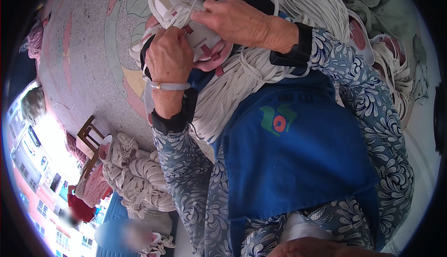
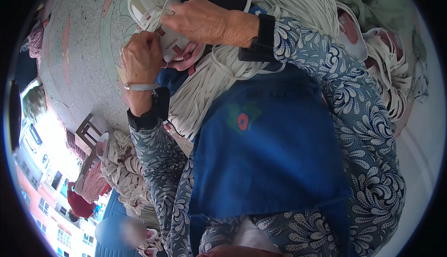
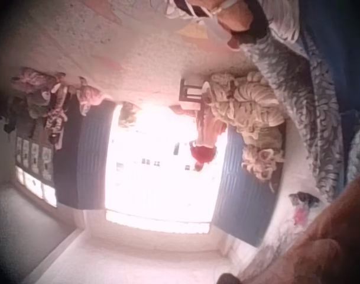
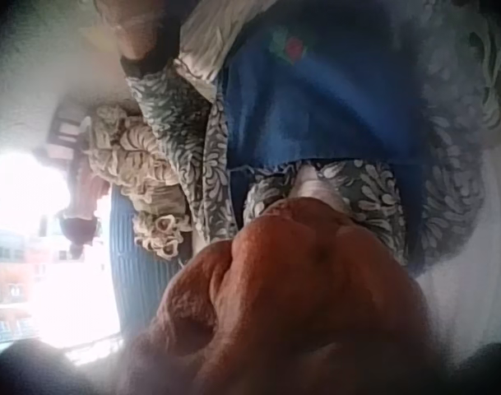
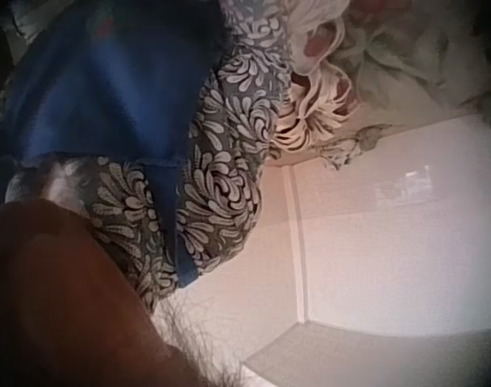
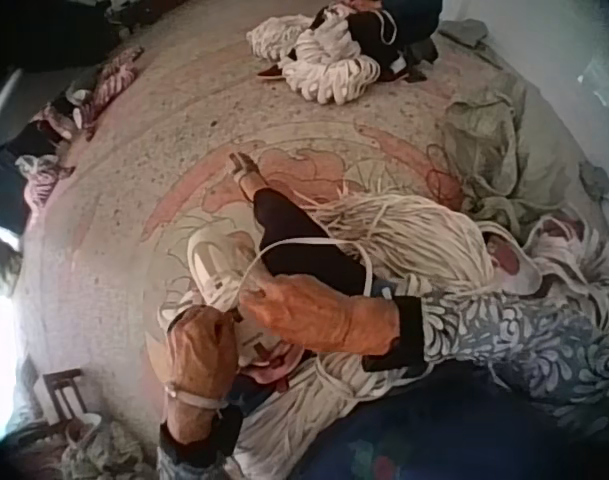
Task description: The recorder is lacing a white sneaker while sitting on the floor in a warehouse or workshop.
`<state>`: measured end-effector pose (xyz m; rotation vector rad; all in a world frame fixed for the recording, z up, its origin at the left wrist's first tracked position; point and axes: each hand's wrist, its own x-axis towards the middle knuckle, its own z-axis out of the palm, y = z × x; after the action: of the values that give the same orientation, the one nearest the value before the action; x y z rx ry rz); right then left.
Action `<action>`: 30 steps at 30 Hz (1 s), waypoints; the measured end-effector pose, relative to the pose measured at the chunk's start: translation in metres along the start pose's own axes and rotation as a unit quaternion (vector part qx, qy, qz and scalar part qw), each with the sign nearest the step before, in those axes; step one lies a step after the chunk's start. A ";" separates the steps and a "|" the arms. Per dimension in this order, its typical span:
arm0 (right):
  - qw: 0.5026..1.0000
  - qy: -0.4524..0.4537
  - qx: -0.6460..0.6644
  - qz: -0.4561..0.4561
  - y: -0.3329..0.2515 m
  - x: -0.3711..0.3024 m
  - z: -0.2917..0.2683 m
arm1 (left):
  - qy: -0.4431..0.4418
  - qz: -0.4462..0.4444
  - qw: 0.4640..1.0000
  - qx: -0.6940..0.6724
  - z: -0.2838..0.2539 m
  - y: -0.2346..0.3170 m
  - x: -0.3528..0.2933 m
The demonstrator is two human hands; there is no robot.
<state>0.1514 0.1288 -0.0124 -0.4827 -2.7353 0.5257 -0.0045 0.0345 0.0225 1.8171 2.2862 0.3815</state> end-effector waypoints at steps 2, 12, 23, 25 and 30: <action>1.000 -0.005 -0.026 0.009 -0.009 0.005 0.000 | 0.011 0.018 0.999 -0.029 0.004 -0.005 0.002; 0.951 -0.054 -0.292 -0.082 -0.026 0.033 -0.012 | 0.044 0.063 0.994 -0.071 0.007 -0.006 -0.004; 0.950 0.054 0.299 -0.064 -0.053 0.007 -0.041 | 0.077 -0.015 0.969 -0.236 0.007 -0.008 -0.005; 0.941 -0.017 0.336 -0.030 -0.045 -0.003 -0.039 | 0.062 -0.047 0.967 -0.243 0.012 -0.011 -0.004; 0.739 -0.381 0.543 -0.114 -0.069 -0.036 -0.051 | 0.130 -0.030 0.966 -0.220 0.024 -0.010 -0.007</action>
<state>0.1837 0.0695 0.0517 0.4788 -2.3625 2.4178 -0.0047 0.0274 -0.0039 1.5410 2.1737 1.0774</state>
